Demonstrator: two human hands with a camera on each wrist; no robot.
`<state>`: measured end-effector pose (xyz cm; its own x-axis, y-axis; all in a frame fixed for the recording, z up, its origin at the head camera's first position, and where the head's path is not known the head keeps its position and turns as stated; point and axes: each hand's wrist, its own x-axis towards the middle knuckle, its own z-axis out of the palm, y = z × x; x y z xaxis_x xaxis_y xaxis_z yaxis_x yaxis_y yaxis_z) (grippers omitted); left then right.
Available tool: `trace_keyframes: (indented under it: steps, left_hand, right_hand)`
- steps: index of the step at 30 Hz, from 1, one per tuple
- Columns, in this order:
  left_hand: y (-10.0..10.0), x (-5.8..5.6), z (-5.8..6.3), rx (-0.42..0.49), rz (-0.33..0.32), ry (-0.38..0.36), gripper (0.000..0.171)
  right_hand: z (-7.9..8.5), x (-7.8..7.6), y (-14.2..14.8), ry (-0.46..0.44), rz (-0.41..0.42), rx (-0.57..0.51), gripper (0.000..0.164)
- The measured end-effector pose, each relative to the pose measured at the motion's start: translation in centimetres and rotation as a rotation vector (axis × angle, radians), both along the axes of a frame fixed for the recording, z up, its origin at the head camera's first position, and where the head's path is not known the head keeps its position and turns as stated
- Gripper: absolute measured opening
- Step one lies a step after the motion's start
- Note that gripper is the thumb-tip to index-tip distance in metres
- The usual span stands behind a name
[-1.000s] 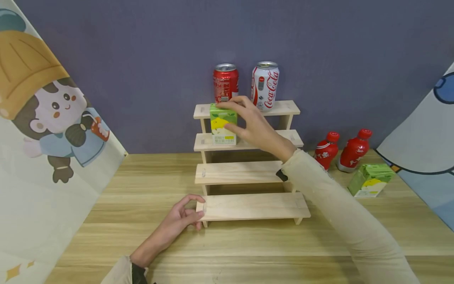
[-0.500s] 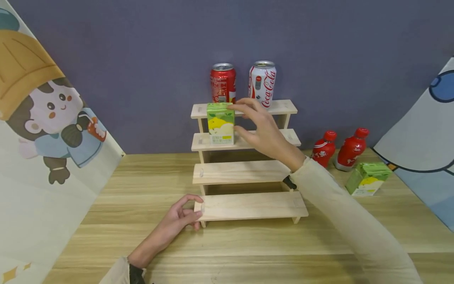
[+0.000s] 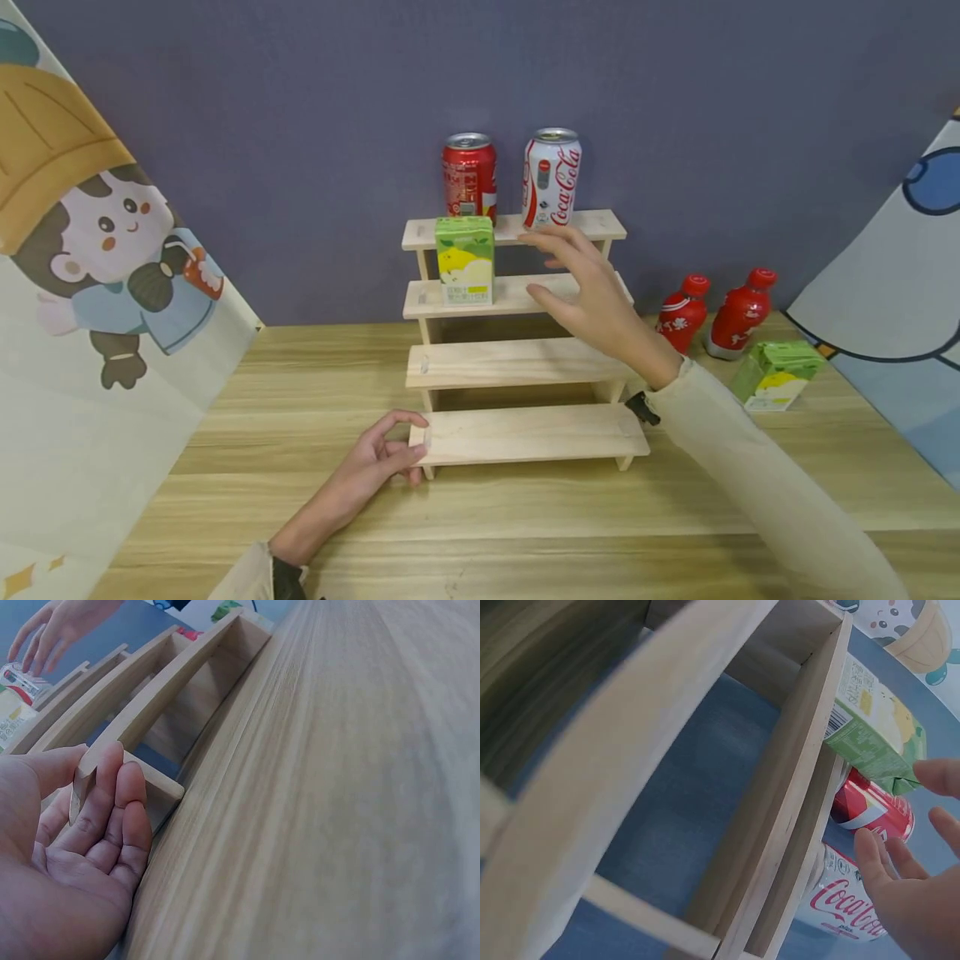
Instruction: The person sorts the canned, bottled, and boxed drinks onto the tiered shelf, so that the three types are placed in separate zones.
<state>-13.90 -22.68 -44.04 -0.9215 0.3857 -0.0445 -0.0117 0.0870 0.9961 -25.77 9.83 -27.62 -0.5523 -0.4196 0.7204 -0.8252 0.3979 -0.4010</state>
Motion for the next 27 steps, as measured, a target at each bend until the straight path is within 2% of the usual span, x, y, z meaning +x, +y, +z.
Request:
trace_keyframes:
  steps: [7,19,27]
  left_hand:
    - [0.0,-0.1,0.0,0.004,-0.003,-0.001,0.041]
    - [0.0,-0.1,0.0,0.013,-0.003,-0.006,0.041]
    - [0.0,-0.1,0.0,0.017,-0.011,-0.003,0.04]
  right_hand:
    - [-0.8,1.1,1.4,0.05,-0.026,0.033,0.057]
    - [-2.4,4.0,3.4,-0.02,-0.076,0.103,0.059]
    - [-3.4,5.3,5.1,0.025,-0.116,0.115,0.061]
